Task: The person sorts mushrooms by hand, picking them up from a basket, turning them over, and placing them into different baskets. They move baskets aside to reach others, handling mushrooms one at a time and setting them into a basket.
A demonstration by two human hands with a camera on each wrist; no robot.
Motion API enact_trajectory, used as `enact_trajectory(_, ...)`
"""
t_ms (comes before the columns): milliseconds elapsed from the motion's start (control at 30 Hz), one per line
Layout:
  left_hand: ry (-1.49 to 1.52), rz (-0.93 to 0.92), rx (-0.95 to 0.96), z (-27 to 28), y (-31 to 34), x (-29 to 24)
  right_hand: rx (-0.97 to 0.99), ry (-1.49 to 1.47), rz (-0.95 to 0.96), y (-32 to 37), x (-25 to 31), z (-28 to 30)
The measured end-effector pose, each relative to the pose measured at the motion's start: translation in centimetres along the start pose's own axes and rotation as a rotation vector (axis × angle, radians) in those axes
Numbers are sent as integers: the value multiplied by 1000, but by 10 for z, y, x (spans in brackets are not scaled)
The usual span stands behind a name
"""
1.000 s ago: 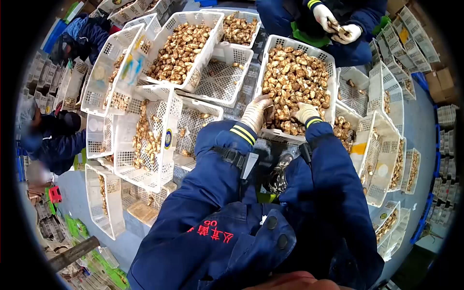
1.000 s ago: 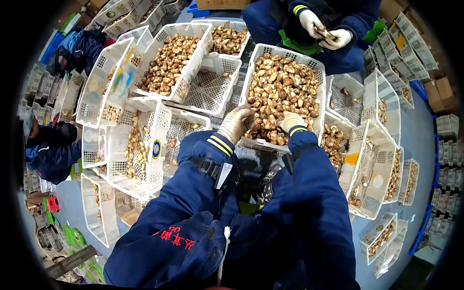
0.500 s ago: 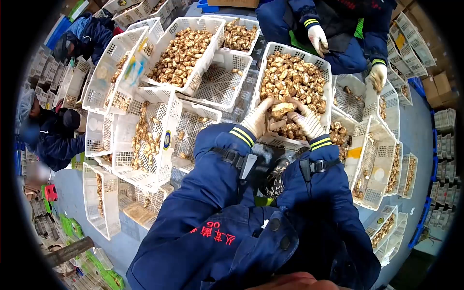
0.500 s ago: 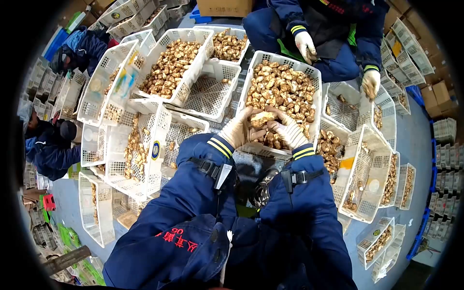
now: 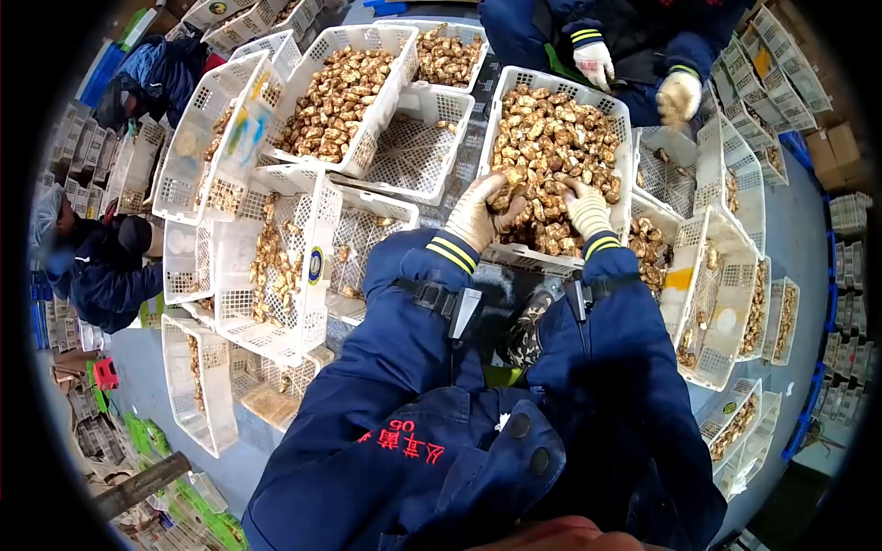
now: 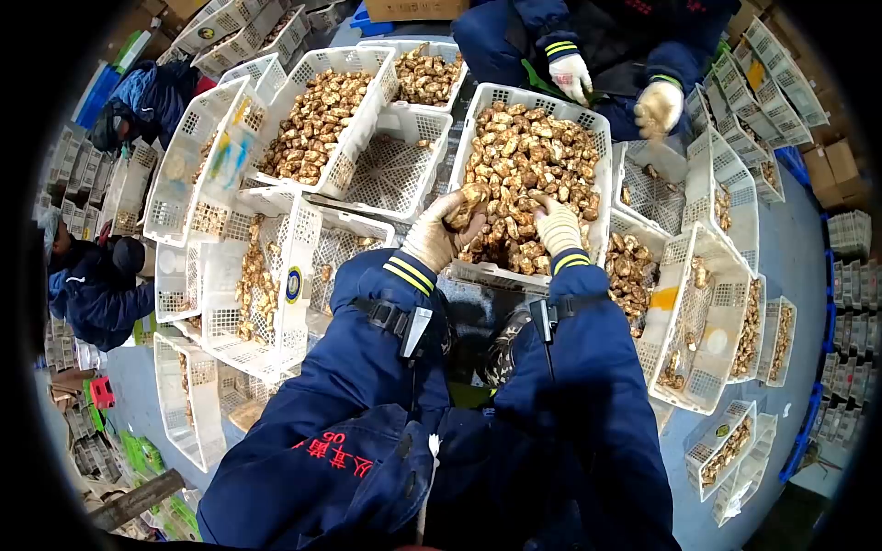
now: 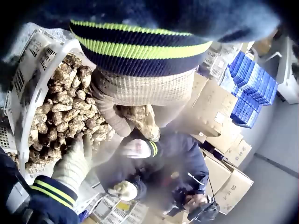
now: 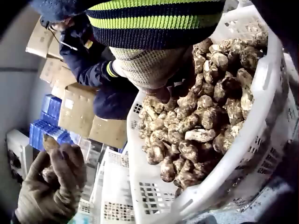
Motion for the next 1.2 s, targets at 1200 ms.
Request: enact_trajectory(1200,-357,-96,68,30,-40,26,334,-1155,23,25,73,8)
Point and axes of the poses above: each hand's wrist, its own y-axis away from the middle knuckle, its own z-axis out of the back of the hand, x = y × z, the point moved 2 cm from there along -y, towards the middle knuckle, and after that the axes turned 7 degrees about z, right-handed, at the moved point
